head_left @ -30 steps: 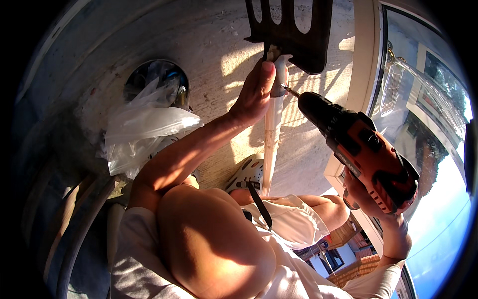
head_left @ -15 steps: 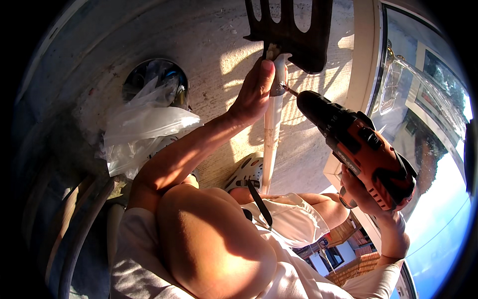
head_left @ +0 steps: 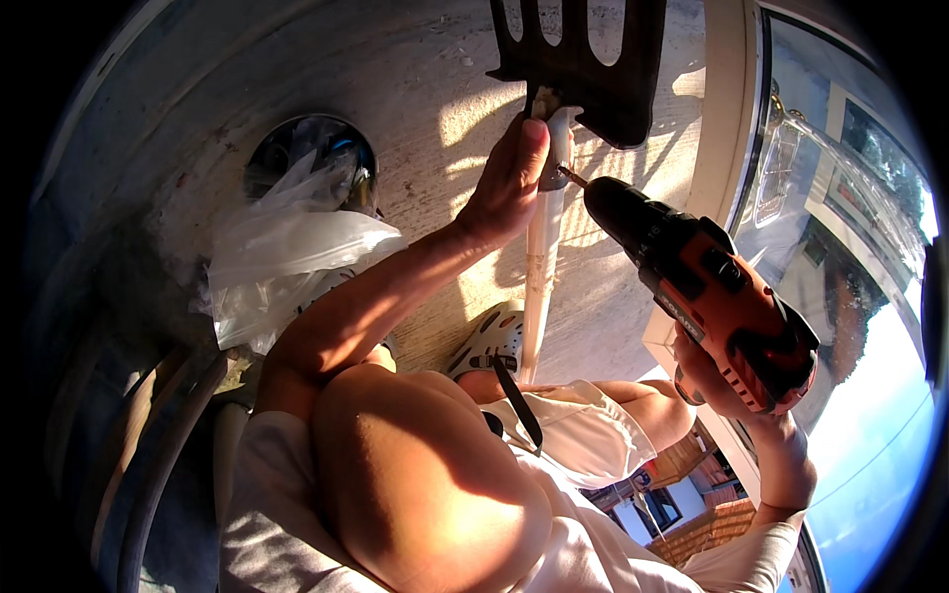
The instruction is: The person attaches a metal fork head to a wooden handle by driving a screw with a power drill and then wraps the connection point with a plastic bag.
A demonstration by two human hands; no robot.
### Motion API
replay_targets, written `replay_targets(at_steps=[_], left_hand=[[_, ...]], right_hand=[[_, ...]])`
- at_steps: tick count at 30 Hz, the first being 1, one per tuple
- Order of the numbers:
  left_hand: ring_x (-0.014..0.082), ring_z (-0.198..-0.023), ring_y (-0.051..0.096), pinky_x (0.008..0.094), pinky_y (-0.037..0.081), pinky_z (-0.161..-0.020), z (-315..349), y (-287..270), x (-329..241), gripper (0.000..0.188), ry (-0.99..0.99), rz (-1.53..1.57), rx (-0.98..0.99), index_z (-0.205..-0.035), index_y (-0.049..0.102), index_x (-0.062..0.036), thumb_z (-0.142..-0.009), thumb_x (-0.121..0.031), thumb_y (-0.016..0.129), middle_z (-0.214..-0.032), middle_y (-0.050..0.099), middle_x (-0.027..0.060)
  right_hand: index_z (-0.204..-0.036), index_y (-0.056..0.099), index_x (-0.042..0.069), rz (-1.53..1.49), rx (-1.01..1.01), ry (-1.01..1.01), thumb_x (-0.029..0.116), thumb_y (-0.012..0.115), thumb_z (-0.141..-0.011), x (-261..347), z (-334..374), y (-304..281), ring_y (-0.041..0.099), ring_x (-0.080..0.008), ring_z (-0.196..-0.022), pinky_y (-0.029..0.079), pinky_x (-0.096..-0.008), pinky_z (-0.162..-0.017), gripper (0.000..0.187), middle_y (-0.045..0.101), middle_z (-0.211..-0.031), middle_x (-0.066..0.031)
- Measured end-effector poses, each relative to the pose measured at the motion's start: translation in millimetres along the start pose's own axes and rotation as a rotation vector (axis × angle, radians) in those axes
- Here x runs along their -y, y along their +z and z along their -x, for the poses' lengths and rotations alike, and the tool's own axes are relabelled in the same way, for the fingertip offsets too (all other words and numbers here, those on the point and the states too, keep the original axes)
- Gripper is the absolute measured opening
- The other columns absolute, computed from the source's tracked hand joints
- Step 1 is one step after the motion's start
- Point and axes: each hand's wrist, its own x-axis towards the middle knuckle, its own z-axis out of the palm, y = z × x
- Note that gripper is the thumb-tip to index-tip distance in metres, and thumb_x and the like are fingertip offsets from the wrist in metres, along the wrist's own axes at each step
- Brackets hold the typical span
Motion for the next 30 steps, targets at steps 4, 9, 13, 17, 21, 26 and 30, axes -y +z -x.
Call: replay_targets(at_steps=[4, 9, 13, 17, 21, 26, 30], left_hand=[[0.0103, -0.081, 0.049, 0.0274, 0.044, -0.074, 1, 1, -2, 0.063, 0.003, 0.007, -0.009, -0.126, 0.051, -0.0034, -0.101, -0.056, 0.027, -0.091, 0.05, 0.0015], [0.0107, -0.08, 0.053, 0.0277, 0.046, -0.074, 1, 2, -5, 0.062, -0.007, 0.033, -0.002, -0.121, 0.053, -0.0033, -0.101, -0.056, 0.028, -0.09, 0.053, 0.0028], [0.0113, -0.082, 0.055, 0.0287, 0.047, -0.076, 2, -2, -5, 0.057, -0.08, 0.065, -0.029, -0.112, 0.055, -0.0042, -0.102, -0.054, 0.03, -0.09, 0.056, 0.0043], [0.0119, -0.089, 0.056, 0.029, 0.047, -0.082, -4, 0, -1, 0.052, -0.094, 0.176, 0.056, -0.118, 0.053, -0.005, -0.101, -0.052, 0.036, -0.096, 0.057, 0.0044], [0.0123, -0.098, 0.056, 0.0303, 0.046, -0.089, 0, -11, -13, 0.046, -0.119, -0.047, 0.09, -0.133, 0.043, -0.0032, -0.097, -0.03, 0.057, -0.107, 0.055, 0.0047], [0.0164, -0.089, 0.06, 0.0315, 0.048, -0.082, -3, -9, -28, 0.045, -0.141, -0.109, 0.103, -0.129, 0.041, -0.0024, -0.09, -0.015, 0.06, -0.098, 0.057, 0.0068], [0.0185, -0.09, 0.06, 0.0344, 0.049, -0.084, -4, -15, -26, 0.052, -0.139, -0.095, 0.123, -0.134, 0.037, -0.0015, -0.091, -0.017, 0.061, -0.1, 0.057, 0.009]], right_hand=[[-0.14, 0.04, 0.013, -0.026, -0.037, -0.019, 0.019, 0.064, -0.087, 1, 0, 0, 0.051, -0.0113, -0.121, 0.039, -0.0325, -0.109, 0.059, 0.05, -0.135, -0.0032], [-0.14, 0.041, 0.014, -0.102, -0.179, -0.098, 0.02, 0.065, -0.086, 5, 13, -2, 0.05, -0.0114, -0.121, 0.037, -0.0334, -0.11, 0.06, 0.05, -0.136, -0.0026], [-0.138, 0.044, 0.015, 0.086, -0.091, 0.106, 0.022, 0.064, -0.087, 6, 35, -9, 0.051, -0.0117, -0.12, 0.036, -0.034, -0.109, 0.055, 0.051, -0.136, -0.0006], [-0.129, 0.052, 0.012, 0.743, -0.347, -0.403, 0.017, 0.069, -0.084, -26, 33, -19, 0.06, -0.0111, -0.104, 0.045, -0.0307, -0.097, 0.048, 0.062, -0.118, -0.0012], [-0.111, 0.061, 0.004, -0.134, -0.399, -0.192, 0.01, 0.077, -0.076, -68, -27, 27, 0.066, -0.0115, -0.083, 0.054, -0.027, -0.076, 0.039, 0.068, -0.095, -0.0055], [-0.098, 0.064, 0.0, -0.286, -0.483, -0.251, 0.009, 0.078, -0.072, -110, -109, 76, 0.069, -0.0189, -0.079, 0.055, -0.0304, -0.07, 0.031, 0.07, -0.086, -0.0113], [-0.129, 0.052, 0.006, 0.071, -0.554, -0.307, 0.018, 0.073, -0.076, -149, -168, 108, 0.066, -0.0365, -0.084, 0.054, -0.043, -0.073, 0.058, 0.067, -0.091, -0.0163]])
